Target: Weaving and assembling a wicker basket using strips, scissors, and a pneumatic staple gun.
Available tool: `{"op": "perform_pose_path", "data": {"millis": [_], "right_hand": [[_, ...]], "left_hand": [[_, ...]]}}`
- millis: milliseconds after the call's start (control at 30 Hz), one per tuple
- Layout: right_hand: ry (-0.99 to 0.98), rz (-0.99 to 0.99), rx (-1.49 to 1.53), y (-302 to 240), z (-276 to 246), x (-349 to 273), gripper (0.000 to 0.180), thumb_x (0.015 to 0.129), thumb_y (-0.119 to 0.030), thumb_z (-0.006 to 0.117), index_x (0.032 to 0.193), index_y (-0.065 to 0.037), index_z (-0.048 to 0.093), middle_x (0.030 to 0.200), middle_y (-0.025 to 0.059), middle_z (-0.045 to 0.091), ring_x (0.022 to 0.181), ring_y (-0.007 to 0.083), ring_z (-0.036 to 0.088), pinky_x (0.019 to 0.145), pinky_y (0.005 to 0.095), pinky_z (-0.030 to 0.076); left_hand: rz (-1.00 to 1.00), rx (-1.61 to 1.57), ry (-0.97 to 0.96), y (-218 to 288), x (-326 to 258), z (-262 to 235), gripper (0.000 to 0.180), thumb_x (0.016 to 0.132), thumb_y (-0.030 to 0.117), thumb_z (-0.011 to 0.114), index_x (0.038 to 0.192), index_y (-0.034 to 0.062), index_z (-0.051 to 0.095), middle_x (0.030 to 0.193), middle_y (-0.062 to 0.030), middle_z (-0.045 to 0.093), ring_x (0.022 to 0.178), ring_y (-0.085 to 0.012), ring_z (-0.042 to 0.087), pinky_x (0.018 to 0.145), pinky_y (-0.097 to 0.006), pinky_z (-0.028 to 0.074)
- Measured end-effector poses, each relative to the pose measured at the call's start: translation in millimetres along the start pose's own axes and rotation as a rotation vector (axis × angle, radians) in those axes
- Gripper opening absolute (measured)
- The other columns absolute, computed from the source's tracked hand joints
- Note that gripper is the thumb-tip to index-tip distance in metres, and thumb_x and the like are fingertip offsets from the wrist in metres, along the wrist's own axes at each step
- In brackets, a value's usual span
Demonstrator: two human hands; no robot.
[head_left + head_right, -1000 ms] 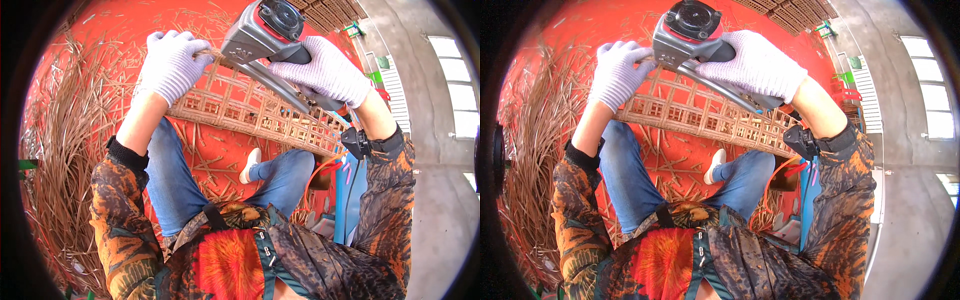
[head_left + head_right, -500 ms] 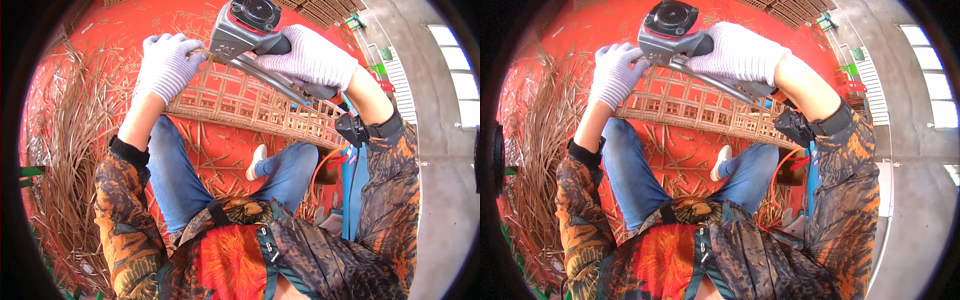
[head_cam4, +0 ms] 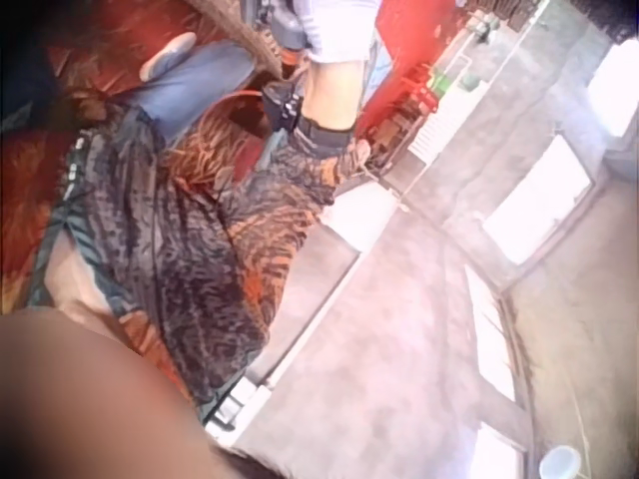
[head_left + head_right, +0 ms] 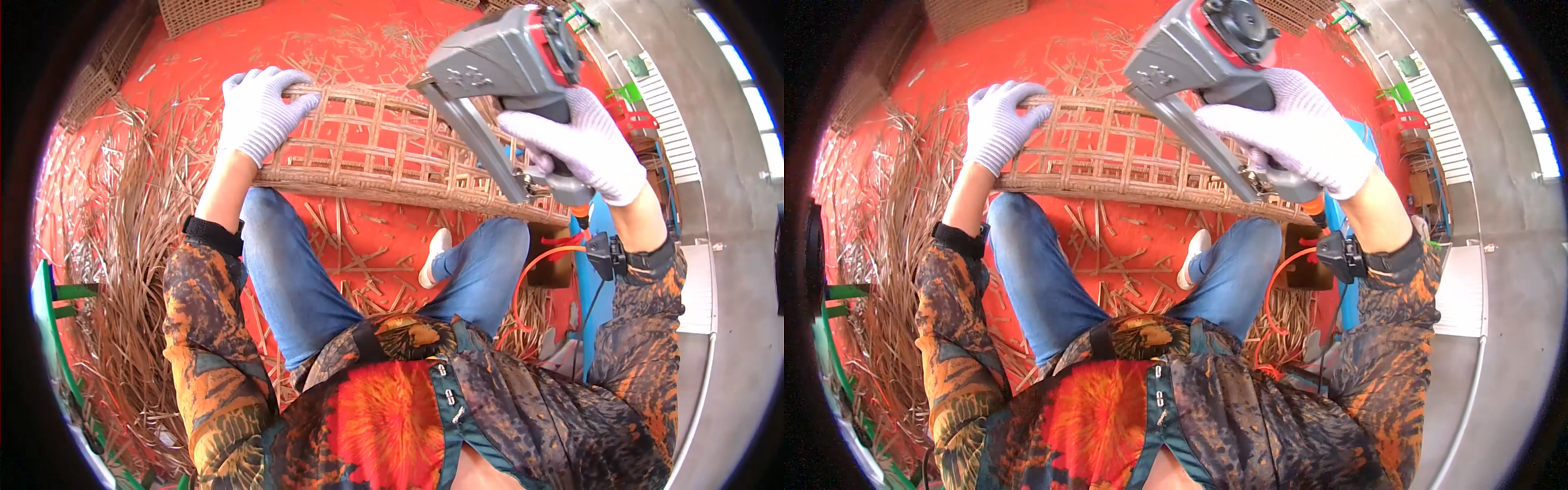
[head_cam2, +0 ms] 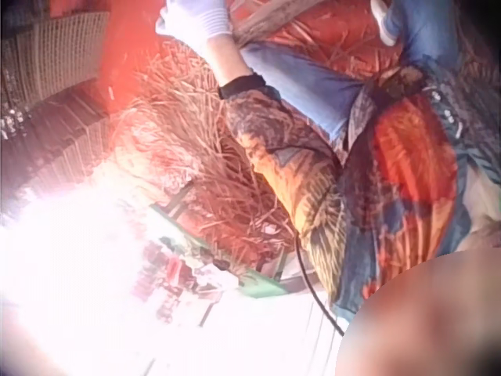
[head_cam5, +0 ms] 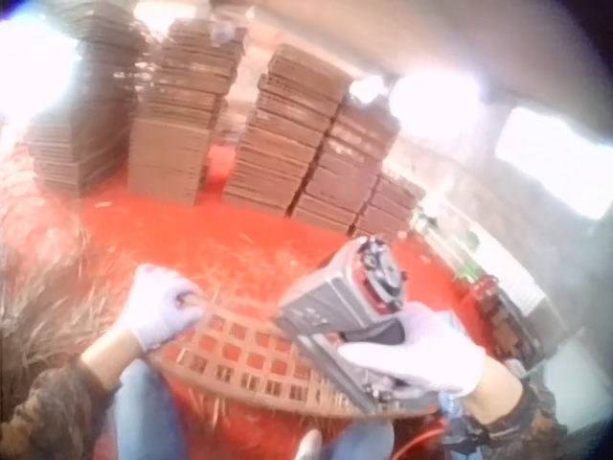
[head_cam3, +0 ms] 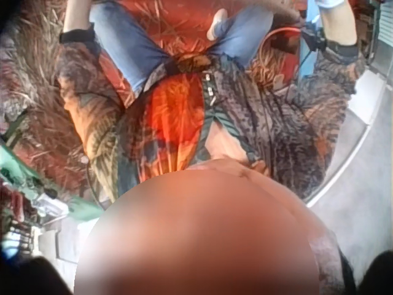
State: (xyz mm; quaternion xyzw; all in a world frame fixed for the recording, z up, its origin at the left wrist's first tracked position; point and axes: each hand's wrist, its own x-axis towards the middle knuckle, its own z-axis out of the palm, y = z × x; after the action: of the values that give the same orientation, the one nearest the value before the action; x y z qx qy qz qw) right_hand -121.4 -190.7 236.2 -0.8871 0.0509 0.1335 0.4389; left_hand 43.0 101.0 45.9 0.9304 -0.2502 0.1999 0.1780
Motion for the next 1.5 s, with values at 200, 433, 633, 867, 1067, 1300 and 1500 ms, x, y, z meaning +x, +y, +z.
{"op": "perform_pose_path", "data": {"millis": [200, 433, 633, 867, 1067, 1300, 1500], "right_hand": [[0.079, -0.026, -0.094, 18, -7, -34, 0.049, 0.084, -0.042, 0.079, 0.110, -0.001, 0.073, 0.071, -0.0008, 0.063, 0.053, 0.0047, 0.053, 0.053, 0.0238, 0.045], [0.170, -0.014, -0.394, 40, -7, -53, 0.055, 0.083, -0.049, 0.078, 0.115, -0.004, 0.073, 0.077, 0.0051, 0.072, 0.059, 0.0094, 0.064, 0.061, 0.0280, 0.052], [0.024, -0.136, -0.058, 48, 10, -46, 0.045, 0.086, -0.029, 0.080, 0.122, -0.005, 0.069, 0.097, 0.0021, 0.073, 0.086, 0.0081, 0.064, 0.075, 0.0279, 0.052], [0.017, -0.310, -0.336, 37, 28, -21, 0.048, 0.085, -0.037, 0.080, 0.112, 0.001, 0.070, 0.086, 0.0077, 0.072, 0.080, 0.0114, 0.065, 0.073, 0.0313, 0.053], [-0.102, -0.061, -0.563, 21, 36, -7, 0.057, 0.080, -0.044, 0.082, 0.125, -0.011, 0.069, 0.101, 0.0126, 0.075, 0.085, 0.0218, 0.073, 0.077, 0.0337, 0.055], [-0.124, -0.289, -0.257, 25, 52, 7, 0.050, 0.084, -0.039, 0.079, 0.110, 0.003, 0.069, 0.089, 0.0160, 0.073, 0.083, 0.0194, 0.070, 0.078, 0.0355, 0.054], [-0.145, -0.268, -0.376, 13, 53, 8, 0.050, 0.085, -0.038, 0.079, 0.113, 0.002, 0.069, 0.091, 0.0169, 0.074, 0.086, 0.0203, 0.071, 0.081, 0.0354, 0.054]], "left_hand": [[0.074, 0.020, 0.015, -5, 5, 7, 0.029, 0.088, 0.041, 0.069, 0.106, 0.0192, 0.075, 0.099, -0.0024, 0.073, 0.098, -0.0232, 0.067, 0.100, -0.042, 0.041], [0.102, -0.260, 0.199, 26, -12, 5, 0.020, 0.083, 0.019, 0.075, 0.101, 0.0098, 0.076, 0.107, -0.0118, 0.072, 0.102, -0.0270, 0.069, 0.095, -0.039, 0.052], [0.185, -0.393, 0.170, 34, -48, 3, 0.019, 0.077, 0.013, 0.079, 0.096, 0.0111, 0.076, 0.110, -0.0089, 0.070, 0.103, -0.0296, 0.066, 0.093, -0.041, 0.051], [0.317, -0.321, 0.085, 34, -71, -15, 0.034, 0.069, 0.008, 0.081, 0.102, 0.0106, 0.074, 0.112, -0.0072, 0.068, 0.113, -0.0290, 0.060, 0.099, -0.041, 0.046], [0.267, -0.381, 0.067, 30, -76, -12, 0.034, 0.067, 0.010, 0.082, 0.100, 0.0086, 0.073, 0.115, -0.0083, 0.066, 0.115, -0.0310, 0.059, 0.102, -0.043, 0.044], [0.292, -0.359, 0.069, 29, -80, -13, 0.033, 0.068, 0.011, 0.082, 0.099, 0.0071, 0.072, 0.117, -0.0094, 0.065, 0.116, -0.0326, 0.058, 0.103, -0.044, 0.043], [0.283, -0.370, 0.091, 27, -82, -8, 0.033, 0.068, 0.012, 0.082, 0.099, 0.0074, 0.072, 0.118, -0.0091, 0.066, 0.118, -0.0328, 0.058, 0.104, -0.044, 0.043]]}}
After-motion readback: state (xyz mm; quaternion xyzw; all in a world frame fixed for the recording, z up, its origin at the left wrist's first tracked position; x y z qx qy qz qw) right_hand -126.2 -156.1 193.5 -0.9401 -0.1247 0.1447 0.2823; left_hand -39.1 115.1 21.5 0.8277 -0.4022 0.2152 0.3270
